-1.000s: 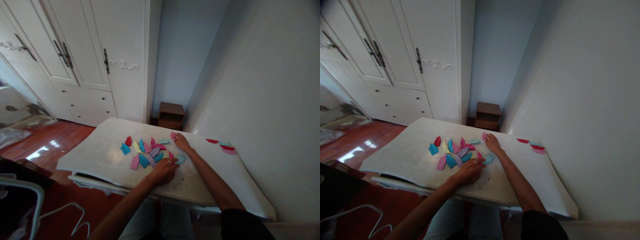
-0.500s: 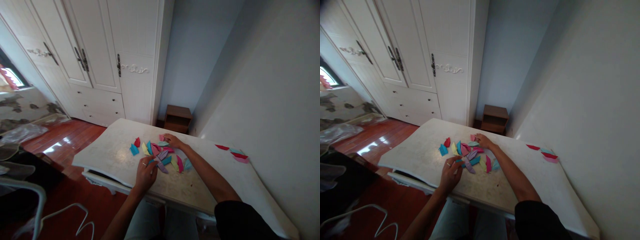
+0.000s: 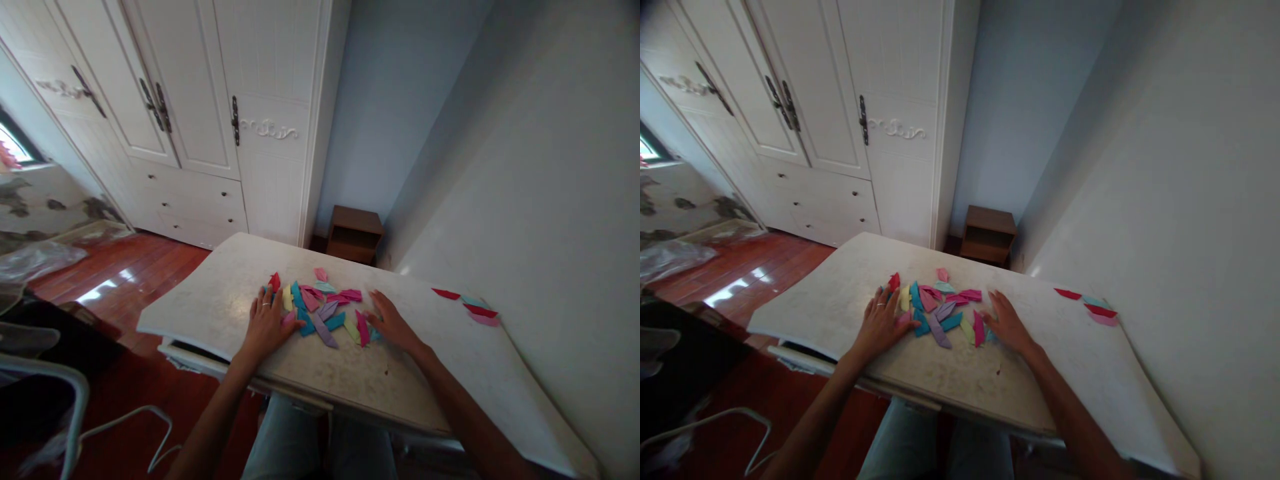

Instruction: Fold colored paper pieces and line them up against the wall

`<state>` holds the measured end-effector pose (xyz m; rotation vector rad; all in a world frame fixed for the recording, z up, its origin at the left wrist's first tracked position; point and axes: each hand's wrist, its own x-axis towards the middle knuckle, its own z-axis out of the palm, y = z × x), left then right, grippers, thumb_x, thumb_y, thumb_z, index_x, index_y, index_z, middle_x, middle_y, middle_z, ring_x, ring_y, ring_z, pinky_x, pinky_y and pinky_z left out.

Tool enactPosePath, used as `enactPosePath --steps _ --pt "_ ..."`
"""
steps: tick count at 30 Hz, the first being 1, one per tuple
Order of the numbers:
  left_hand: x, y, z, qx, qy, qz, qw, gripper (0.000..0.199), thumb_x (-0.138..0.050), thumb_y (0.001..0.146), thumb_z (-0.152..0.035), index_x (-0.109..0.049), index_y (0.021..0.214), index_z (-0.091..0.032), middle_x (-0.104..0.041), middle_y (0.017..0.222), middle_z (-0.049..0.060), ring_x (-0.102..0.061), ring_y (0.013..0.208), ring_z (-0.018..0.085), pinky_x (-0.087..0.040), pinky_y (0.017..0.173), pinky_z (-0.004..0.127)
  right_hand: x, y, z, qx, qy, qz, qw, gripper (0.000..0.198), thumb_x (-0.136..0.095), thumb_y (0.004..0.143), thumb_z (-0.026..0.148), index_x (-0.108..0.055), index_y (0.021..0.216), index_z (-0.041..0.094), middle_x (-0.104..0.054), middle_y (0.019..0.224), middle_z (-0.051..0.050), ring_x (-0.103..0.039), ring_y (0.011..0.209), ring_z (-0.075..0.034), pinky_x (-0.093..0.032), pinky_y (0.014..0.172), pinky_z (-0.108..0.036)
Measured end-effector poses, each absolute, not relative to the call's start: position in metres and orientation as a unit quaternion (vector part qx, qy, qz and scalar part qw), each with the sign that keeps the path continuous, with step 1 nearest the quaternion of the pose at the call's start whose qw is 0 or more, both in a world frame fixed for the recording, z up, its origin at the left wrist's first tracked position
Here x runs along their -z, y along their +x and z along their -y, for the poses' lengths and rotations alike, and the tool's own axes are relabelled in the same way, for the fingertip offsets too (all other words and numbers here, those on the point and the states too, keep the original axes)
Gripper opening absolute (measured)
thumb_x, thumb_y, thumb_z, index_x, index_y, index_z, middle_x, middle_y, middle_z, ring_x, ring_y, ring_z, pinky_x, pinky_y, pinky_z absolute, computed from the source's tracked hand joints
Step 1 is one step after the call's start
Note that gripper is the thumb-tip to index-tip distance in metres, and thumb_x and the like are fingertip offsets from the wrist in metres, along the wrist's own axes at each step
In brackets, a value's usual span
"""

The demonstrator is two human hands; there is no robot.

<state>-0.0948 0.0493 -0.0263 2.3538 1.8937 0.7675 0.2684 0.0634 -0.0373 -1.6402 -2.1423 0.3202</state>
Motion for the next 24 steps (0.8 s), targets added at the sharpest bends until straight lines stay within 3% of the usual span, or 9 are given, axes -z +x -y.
enactPosePath --steps 7,12,17,20,24 --pt "0.021 -0.116 -0.082 -0.215 0.826 -0.519 0.044 0.065 -0.061 0.081 -0.056 -0.052 0.134 -0.019 -0.048 0.145 0.018 -0.039 0.139 0.035 -0.030 0.112 0.057 0.039 0.335 -0.044 -0.048 -0.663 0.712 0.225 0.073 -0.034 0.093 0.064 -0.033 0.150 0.019 -0.033 0.156 -0.014 -0.029 0.144 -0.030 -0.026 0.117 -0.053" --pt "0.022 -0.123 -0.084 -0.262 0.826 -0.493 0.078 0.068 -0.060 0.078 -0.063 -0.058 0.127 -0.017 -0.054 0.140 0.016 -0.045 0.134 0.033 -0.036 0.111 0.050 0.003 0.433 -0.061 0.018 -0.826 0.555 0.100 0.071 -0.040 0.094 0.053 -0.032 0.150 0.009 -0.024 0.158 -0.022 -0.019 0.146 -0.035 -0.023 0.115 -0.056" --pt "0.016 -0.119 -0.083 -0.289 0.805 -0.509 0.101 0.064 -0.051 0.081 -0.067 -0.060 0.121 -0.018 -0.056 0.138 0.014 -0.050 0.130 0.034 -0.040 0.109 0.052 -0.011 0.488 -0.073 -0.008 -0.870 0.490 0.055 0.072 -0.042 0.092 0.059 -0.037 0.149 0.015 -0.026 0.155 -0.026 -0.027 0.140 -0.048 -0.025 0.102 -0.072" --pt "0.012 -0.118 -0.080 -0.315 0.780 -0.529 0.109 0.056 -0.048 0.083 -0.065 -0.060 0.118 -0.023 -0.059 0.135 0.007 -0.053 0.126 0.033 -0.044 0.106 0.053 -0.008 0.491 -0.078 -0.023 -0.867 0.496 0.043 0.072 -0.034 0.092 0.064 -0.038 0.149 0.020 -0.034 0.152 -0.024 -0.033 0.138 -0.046 -0.028 0.099 -0.073" --pt "0.010 -0.122 -0.078 -0.332 0.775 -0.526 0.110 0.053 -0.044 0.086 -0.060 -0.059 0.119 -0.022 -0.061 0.133 0.007 -0.056 0.123 0.033 -0.046 0.105 0.052 0.002 0.475 -0.071 -0.009 -0.854 0.518 0.041 0.068 -0.026 0.095 0.063 -0.039 0.148 0.023 -0.038 0.151 -0.020 -0.033 0.139 -0.041 -0.030 0.101 -0.069"
